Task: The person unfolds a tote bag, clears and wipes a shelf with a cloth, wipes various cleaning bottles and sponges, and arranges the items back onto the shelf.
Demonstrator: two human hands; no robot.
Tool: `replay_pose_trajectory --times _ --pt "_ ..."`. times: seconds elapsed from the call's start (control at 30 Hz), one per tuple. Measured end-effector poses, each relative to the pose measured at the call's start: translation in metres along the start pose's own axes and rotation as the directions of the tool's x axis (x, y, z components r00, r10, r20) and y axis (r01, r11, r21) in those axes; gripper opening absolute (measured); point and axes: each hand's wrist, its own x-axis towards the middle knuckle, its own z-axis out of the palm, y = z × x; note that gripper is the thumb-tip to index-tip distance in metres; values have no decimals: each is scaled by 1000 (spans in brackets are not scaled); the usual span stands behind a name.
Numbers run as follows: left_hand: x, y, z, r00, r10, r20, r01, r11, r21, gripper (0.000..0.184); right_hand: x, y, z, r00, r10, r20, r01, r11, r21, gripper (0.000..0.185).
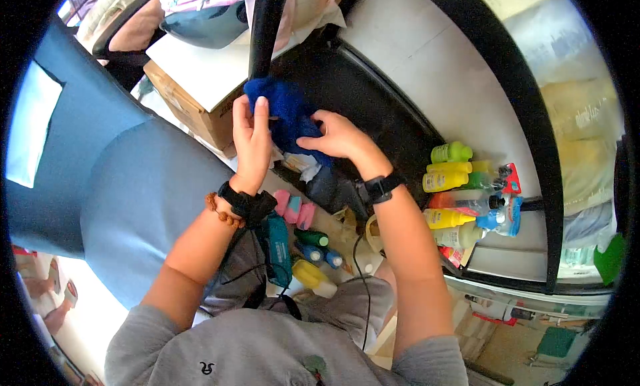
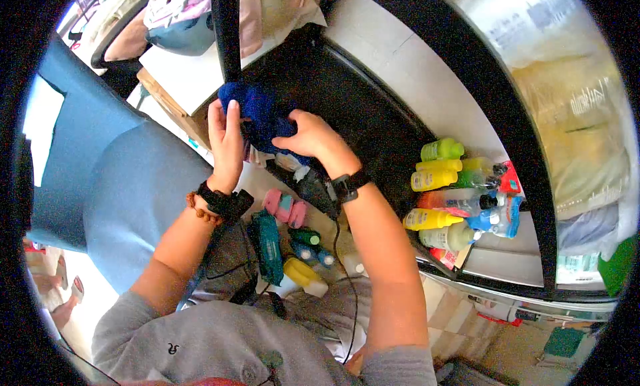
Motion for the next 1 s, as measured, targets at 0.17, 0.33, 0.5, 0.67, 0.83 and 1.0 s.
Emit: replay_pose_trajectory --times 0.17,0.33,0.5,0.67,0.83,1.0 --pt "-4 7 4 979 -123 160 121 992 24 16 -4 12 -35 966 252 59 -254 879 403 15" --pt "-12 29 23 947 -144 288 -29 853 521 31 19 39 -77 758 309 -575 66 840 539 22" --pt "-22 2 22 756 196 624 -628 483 610 44 87 69 -62 885 86 -458 -2 984 181 60" --pt "-21 -13 14 708 74 703 -629 519 579 33 127 67 -38 951 209 -229 -251 953 -172 74" --pt "-27 -12 15 727 81 682 -604 547 579 33 133 74 -45 985 75 -158 -99 984 -151 71" --pt "-26 -14 15 729 66 681 -599 544 588 38 140 45 -29 997 -64 -49 66 997 46 68"
